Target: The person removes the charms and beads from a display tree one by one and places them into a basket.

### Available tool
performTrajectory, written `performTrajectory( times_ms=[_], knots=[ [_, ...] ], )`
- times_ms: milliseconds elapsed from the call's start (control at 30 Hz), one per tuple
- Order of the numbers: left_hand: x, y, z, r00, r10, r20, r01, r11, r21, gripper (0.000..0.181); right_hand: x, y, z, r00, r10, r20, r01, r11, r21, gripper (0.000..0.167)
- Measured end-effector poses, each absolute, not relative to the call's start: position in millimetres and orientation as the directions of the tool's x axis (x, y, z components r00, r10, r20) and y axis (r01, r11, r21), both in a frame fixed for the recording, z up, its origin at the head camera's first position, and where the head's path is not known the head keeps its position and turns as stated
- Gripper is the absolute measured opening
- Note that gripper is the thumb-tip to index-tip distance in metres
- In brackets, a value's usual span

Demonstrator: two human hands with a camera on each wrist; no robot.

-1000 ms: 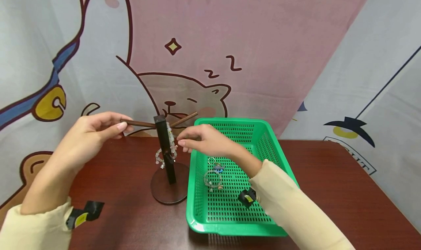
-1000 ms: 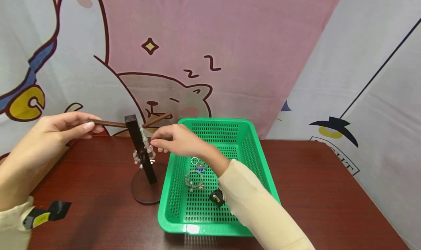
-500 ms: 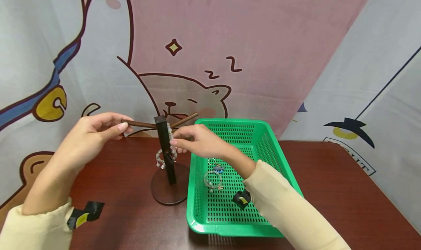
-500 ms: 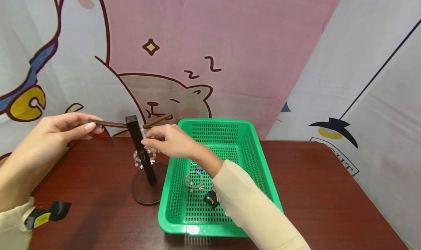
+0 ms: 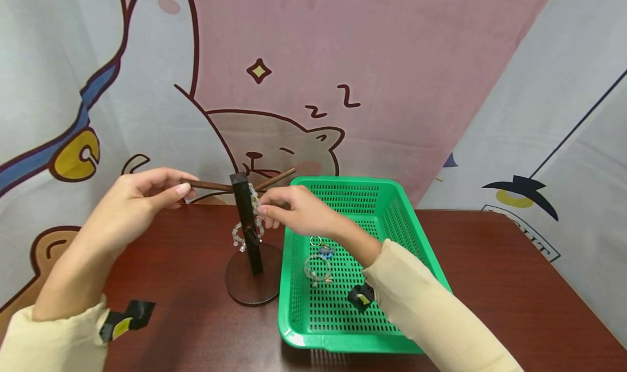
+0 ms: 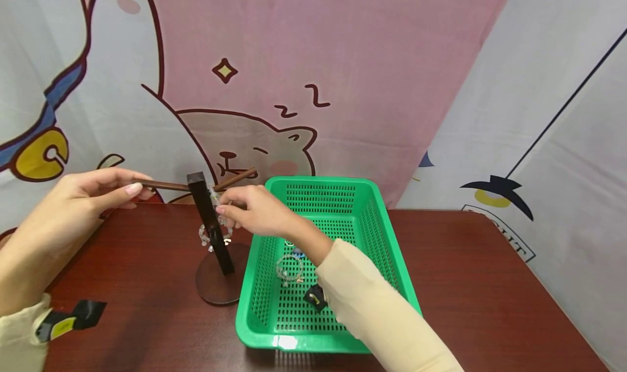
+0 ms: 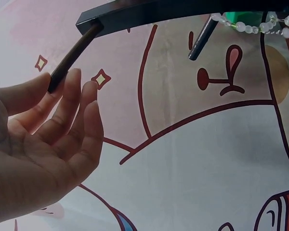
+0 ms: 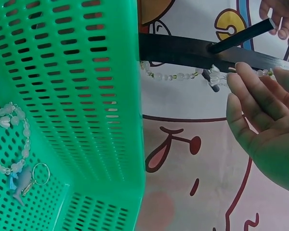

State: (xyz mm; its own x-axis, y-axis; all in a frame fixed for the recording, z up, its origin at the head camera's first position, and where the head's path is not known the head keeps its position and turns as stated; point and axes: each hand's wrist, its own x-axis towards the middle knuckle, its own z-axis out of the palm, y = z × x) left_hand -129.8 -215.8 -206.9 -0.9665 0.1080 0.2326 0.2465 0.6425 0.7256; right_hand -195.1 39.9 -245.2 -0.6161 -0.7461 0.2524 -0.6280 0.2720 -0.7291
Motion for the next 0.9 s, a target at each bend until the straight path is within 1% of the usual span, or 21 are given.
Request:
performTrajectory(
  times_ms=[267,633,900],
  knots=[
    [-130.1,-215.9,-208.6,-0.966,0.109,0.233,0.247,0.639,0.729,0.027,-195.3,44.8,-242.5,-0.608,-0.748,0.265,-0.644,0.271,-0.715,0.015],
    [-130.5,-216.4,-209.1,-0.965,0.11,0.238,0.252,0.641,0.725,0.027,-198.0,54.3,-240.1,-0.634,-0.714,0.296,-0.655,0.294,-0.696,0.013],
    [-130.6,-216.2,-209.0,-0.965,0.107,0.241,0.252,0.643,0.724,0.026,-198.7,59.9,-236.5,-0.659,-0.697,0.284,-0.636,0.313,-0.706,0.013]
  ],
)
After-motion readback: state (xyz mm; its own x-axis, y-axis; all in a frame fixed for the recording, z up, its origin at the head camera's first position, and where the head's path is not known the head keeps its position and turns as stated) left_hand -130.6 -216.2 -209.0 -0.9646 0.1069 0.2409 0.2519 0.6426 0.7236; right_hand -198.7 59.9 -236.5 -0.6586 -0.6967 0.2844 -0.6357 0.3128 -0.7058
